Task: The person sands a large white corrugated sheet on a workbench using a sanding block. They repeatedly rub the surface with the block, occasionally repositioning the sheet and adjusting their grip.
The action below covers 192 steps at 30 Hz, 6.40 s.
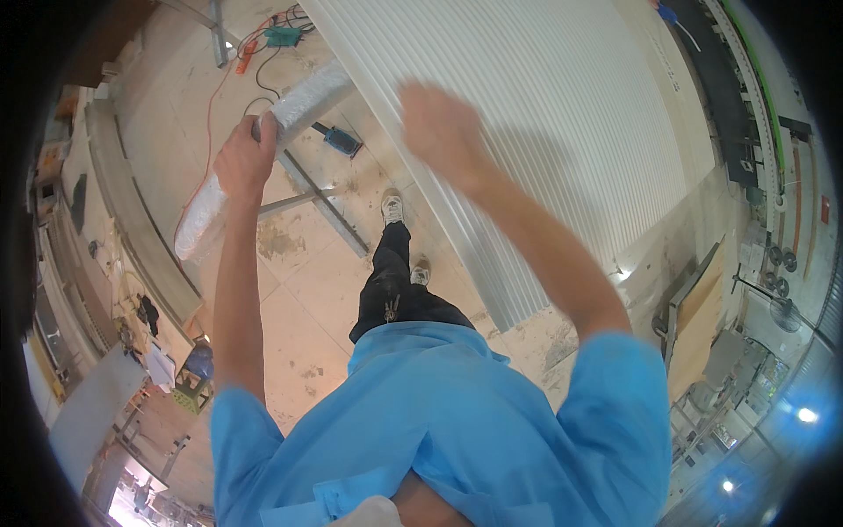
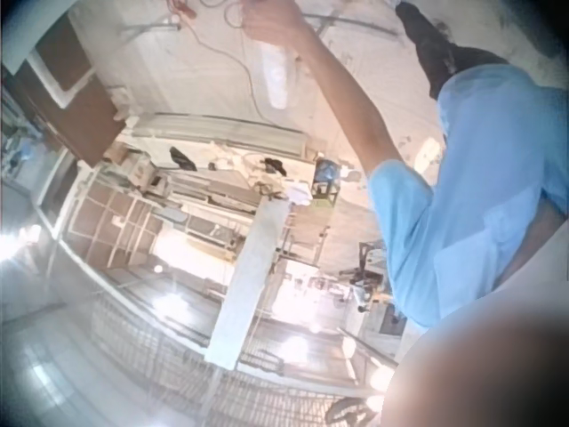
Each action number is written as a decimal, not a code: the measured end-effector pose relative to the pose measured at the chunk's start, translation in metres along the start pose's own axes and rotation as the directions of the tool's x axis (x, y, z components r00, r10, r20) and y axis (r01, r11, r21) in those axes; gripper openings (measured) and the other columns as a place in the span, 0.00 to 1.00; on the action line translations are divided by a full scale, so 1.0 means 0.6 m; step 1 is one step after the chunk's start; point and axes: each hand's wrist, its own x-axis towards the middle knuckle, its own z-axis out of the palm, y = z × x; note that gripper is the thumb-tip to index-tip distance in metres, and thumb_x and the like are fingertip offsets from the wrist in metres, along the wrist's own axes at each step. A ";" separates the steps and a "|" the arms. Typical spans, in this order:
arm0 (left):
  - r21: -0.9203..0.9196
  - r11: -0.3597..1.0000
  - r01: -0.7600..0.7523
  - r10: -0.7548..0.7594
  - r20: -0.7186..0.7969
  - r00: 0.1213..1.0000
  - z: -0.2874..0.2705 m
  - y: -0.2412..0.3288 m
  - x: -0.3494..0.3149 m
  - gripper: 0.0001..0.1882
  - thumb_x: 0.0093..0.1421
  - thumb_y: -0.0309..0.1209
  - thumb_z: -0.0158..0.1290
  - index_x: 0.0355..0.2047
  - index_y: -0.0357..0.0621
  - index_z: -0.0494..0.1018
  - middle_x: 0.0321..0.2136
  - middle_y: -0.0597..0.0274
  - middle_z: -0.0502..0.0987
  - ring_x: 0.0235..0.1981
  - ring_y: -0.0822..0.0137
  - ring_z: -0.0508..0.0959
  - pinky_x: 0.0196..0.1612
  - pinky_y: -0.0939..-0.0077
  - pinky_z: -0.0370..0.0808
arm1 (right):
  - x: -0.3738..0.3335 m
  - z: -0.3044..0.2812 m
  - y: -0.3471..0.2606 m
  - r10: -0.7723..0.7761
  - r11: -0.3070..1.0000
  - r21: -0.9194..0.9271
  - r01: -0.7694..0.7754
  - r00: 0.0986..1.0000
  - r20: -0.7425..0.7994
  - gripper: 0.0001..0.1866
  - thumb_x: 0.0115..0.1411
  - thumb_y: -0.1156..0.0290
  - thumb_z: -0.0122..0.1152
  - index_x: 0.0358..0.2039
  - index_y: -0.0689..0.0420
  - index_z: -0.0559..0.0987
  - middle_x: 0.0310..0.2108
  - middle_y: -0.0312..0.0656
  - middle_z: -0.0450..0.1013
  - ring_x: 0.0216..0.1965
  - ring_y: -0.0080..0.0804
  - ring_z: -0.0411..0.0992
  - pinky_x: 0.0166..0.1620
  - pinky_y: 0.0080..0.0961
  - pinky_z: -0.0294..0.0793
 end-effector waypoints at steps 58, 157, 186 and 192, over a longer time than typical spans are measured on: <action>-0.080 0.995 -0.054 0.049 -0.064 0.997 -0.001 -0.005 -0.015 0.24 0.64 0.54 0.55 0.36 0.44 0.82 0.27 0.51 0.82 0.30 0.48 0.83 0.35 0.53 0.78 | 0.249 0.055 0.018 -0.040 0.998 -0.039 0.042 0.999 0.032 0.08 0.62 0.73 0.52 0.41 0.58 0.77 0.35 0.51 0.81 0.38 0.53 0.82 0.38 0.52 0.79; -0.045 0.999 0.005 -0.007 -0.049 0.999 -0.007 0.007 -0.010 0.26 0.64 0.56 0.51 0.38 0.44 0.82 0.31 0.50 0.84 0.35 0.45 0.83 0.40 0.52 0.79 | -0.173 -0.097 0.022 0.144 0.988 -0.090 -0.128 0.968 0.205 0.06 0.68 0.69 0.53 0.34 0.56 0.74 0.29 0.47 0.74 0.29 0.48 0.75 0.32 0.44 0.73; 0.123 0.992 0.029 -0.031 0.011 0.999 -0.001 -0.004 0.011 0.33 0.66 0.64 0.41 0.47 0.52 0.83 0.41 0.49 0.85 0.45 0.45 0.84 0.49 0.53 0.78 | -0.500 -0.271 -0.006 0.286 0.944 0.117 -0.310 0.941 0.181 0.09 0.65 0.74 0.61 0.29 0.56 0.71 0.23 0.44 0.69 0.25 0.47 0.73 0.25 0.39 0.70; 0.137 0.990 0.044 -0.049 0.036 0.998 -0.001 -0.002 0.010 0.34 0.66 0.64 0.41 0.48 0.51 0.82 0.41 0.48 0.85 0.45 0.44 0.84 0.49 0.51 0.78 | -0.472 -0.242 0.019 0.320 0.939 0.093 -0.332 0.939 0.123 0.10 0.66 0.71 0.61 0.30 0.58 0.70 0.22 0.45 0.69 0.23 0.48 0.72 0.25 0.40 0.69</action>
